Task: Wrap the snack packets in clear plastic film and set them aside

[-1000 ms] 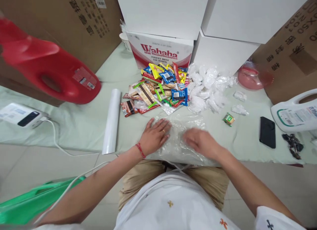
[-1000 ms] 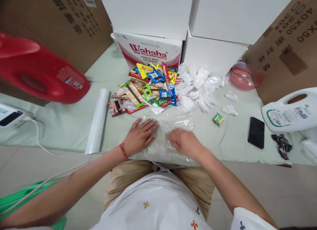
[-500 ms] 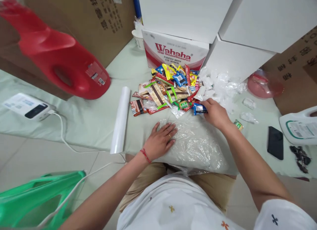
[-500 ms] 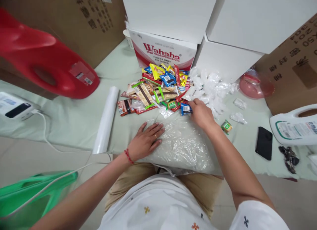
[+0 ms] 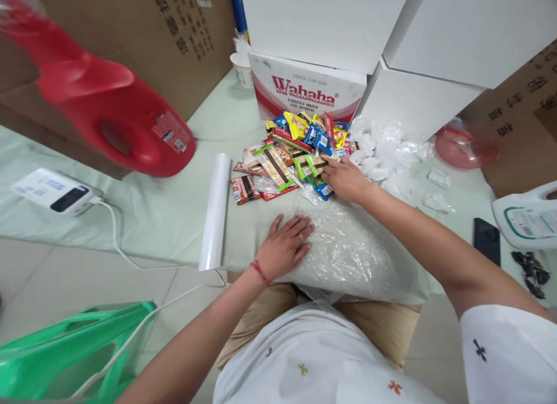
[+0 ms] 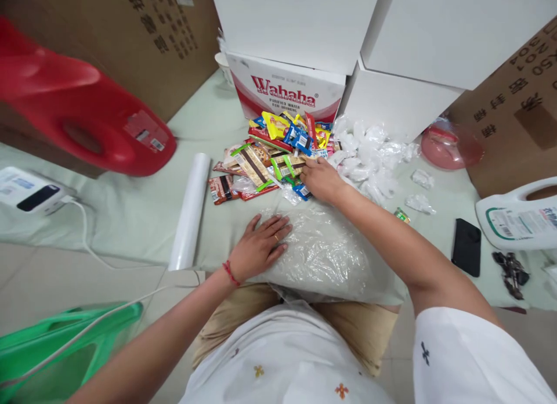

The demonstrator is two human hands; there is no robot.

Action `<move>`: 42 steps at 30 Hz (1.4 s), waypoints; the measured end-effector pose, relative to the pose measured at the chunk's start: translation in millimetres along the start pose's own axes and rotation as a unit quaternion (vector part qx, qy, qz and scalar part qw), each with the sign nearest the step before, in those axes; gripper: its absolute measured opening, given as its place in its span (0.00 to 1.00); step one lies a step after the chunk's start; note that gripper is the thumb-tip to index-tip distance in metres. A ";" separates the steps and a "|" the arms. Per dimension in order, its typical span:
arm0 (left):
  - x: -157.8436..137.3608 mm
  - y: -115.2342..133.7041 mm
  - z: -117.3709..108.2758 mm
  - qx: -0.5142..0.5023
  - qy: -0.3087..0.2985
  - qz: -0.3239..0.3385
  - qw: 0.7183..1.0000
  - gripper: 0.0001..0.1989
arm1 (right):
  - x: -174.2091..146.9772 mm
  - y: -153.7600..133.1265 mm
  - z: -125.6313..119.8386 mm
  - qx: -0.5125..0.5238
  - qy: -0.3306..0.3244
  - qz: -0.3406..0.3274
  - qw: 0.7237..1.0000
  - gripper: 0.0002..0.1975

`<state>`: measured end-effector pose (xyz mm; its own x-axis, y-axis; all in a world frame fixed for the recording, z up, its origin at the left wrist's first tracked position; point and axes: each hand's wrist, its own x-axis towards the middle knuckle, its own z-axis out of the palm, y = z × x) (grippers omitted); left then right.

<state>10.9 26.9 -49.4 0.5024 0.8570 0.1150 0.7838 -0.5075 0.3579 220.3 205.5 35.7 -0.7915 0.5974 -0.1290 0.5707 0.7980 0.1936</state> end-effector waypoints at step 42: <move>3.1 2.4 1.3 0.037 -0.004 -0.007 0.999 0.25 | -127.1 -116.2 11.9 0.224 -0.077 0.119 0.964 0.13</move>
<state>14.8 28.2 -49.4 0.4944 0.8630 0.1037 0.8148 -0.5017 0.2906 257.2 37.8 18.0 -0.6047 0.7450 -0.2817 0.7964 0.5710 -0.1995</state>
